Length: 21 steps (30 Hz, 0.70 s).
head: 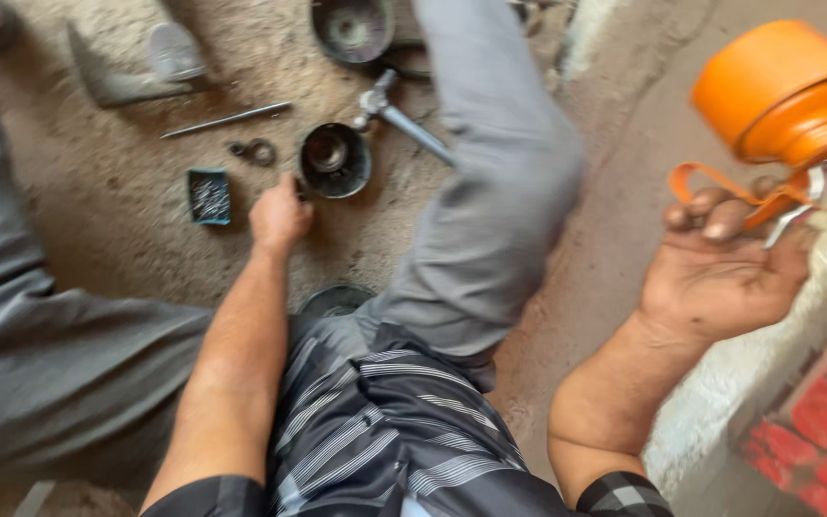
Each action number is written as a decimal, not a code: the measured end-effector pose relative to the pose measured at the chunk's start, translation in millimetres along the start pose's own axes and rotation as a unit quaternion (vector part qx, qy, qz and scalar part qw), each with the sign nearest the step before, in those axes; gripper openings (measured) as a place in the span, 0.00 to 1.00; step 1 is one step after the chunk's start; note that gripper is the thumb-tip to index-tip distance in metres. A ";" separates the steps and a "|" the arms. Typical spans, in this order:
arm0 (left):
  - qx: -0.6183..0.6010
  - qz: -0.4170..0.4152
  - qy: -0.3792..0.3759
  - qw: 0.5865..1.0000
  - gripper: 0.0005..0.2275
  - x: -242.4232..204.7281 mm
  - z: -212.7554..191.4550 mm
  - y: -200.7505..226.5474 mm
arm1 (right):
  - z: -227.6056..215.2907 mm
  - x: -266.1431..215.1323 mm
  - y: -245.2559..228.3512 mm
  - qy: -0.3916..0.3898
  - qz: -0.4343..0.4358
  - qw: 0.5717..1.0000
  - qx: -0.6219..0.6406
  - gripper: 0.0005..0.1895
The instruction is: The person sits on the floor and assembles mechanical parts, including a bearing and a cylindrical housing. They use a grease gun to apply lubricant, insert ball bearings, and wipe components with a cloth. The person handles small metal parts and tools throughout the process.
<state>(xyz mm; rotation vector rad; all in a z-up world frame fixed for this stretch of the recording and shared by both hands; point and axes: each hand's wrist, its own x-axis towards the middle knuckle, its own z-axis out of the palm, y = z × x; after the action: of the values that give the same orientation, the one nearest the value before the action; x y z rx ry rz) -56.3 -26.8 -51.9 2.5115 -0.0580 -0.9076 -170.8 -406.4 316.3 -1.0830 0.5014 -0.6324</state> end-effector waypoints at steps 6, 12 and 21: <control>-0.219 -0.070 0.020 0.973 0.13 4.0 -13.7 -20.8 | -68.7 28.2 -5.4 0.118 -0.047 0.989 -0.082 0.23; -0.498 -0.127 -0.041 0.857 0.05 9.4 -27.6 -40.4 | -136.3 31.7 100.0 0.270 0.110 0.950 -0.109 0.20; -0.551 -0.119 -0.046 0.825 0.06 -1.4 -33.6 -43.1 | -216.8 46.5 151.5 0.285 0.164 0.943 -0.043 0.14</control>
<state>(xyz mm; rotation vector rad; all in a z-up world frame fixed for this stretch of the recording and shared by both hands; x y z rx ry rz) -41.7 25.7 -47.4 1.3891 0.5954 -0.8017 -245.4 -529.2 89.4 -0.8594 1.1956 -0.6272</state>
